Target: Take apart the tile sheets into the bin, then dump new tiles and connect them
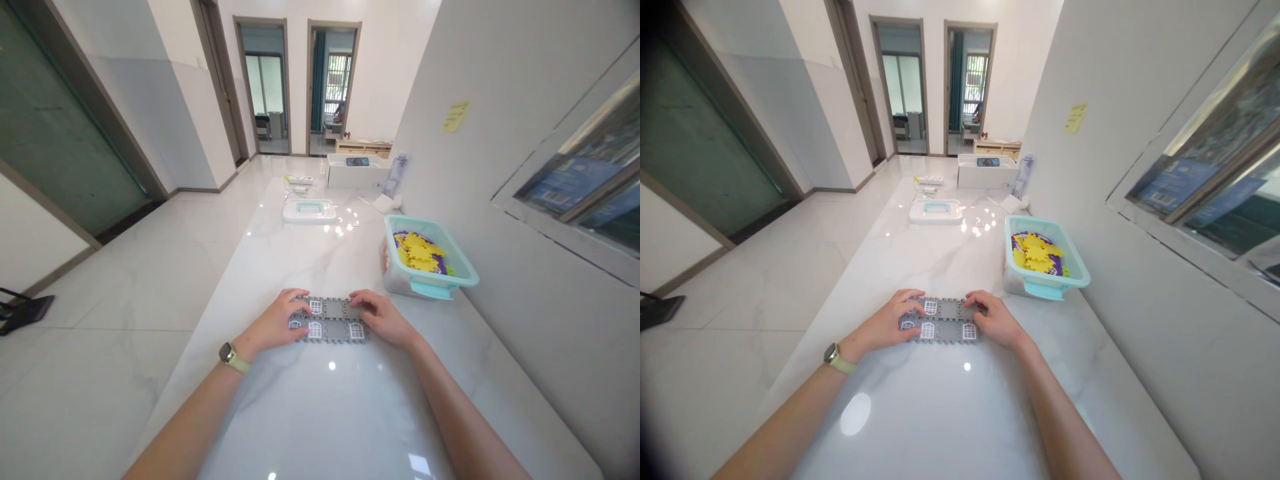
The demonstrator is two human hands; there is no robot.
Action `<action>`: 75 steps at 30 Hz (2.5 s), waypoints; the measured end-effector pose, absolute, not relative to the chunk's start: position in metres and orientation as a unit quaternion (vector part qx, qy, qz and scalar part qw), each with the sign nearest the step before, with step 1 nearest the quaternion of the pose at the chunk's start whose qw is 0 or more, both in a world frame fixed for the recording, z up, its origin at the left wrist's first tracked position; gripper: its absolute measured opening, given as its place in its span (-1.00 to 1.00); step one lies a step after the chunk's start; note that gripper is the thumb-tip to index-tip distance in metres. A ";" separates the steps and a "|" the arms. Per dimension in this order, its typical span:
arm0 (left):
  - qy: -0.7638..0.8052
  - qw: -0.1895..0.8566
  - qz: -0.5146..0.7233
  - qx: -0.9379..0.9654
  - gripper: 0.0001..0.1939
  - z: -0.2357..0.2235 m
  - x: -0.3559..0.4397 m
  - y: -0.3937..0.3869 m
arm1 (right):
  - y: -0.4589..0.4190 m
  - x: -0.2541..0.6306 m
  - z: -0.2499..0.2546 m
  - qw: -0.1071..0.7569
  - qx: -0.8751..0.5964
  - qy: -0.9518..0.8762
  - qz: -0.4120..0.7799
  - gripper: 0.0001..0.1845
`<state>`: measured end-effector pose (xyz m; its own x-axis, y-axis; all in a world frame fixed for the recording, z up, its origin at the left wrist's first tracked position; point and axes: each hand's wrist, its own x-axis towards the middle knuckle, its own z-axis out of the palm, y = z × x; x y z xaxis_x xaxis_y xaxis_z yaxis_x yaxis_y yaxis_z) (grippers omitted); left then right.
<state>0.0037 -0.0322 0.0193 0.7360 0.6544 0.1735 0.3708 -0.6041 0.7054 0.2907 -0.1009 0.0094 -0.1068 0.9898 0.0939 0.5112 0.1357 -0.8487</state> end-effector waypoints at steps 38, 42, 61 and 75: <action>0.302 0.248 0.113 0.913 -0.57 0.017 0.012 -0.045 | -0.113 0.271 0.021 0.211 -0.580 -0.736 0.278 -0.42; 0.296 0.245 0.129 0.914 -0.70 0.019 0.014 -0.043 | -0.113 0.268 0.023 0.224 -0.577 -0.740 0.263 -0.64; 0.335 0.264 0.151 0.892 -0.55 0.025 -0.005 -0.029 | -0.114 0.271 0.021 0.233 -0.586 -0.741 0.230 -0.47; 0.328 0.317 0.246 0.855 -0.65 0.028 0.003 -0.037 | -0.113 0.261 0.020 0.294 -0.602 -0.704 0.236 -0.66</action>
<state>0.0027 -0.0373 0.0279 0.6643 0.7167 0.2123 0.4055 -0.5841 0.7032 0.2609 -0.1125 0.0205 -0.1023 0.9863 0.1294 0.7086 0.1635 -0.6864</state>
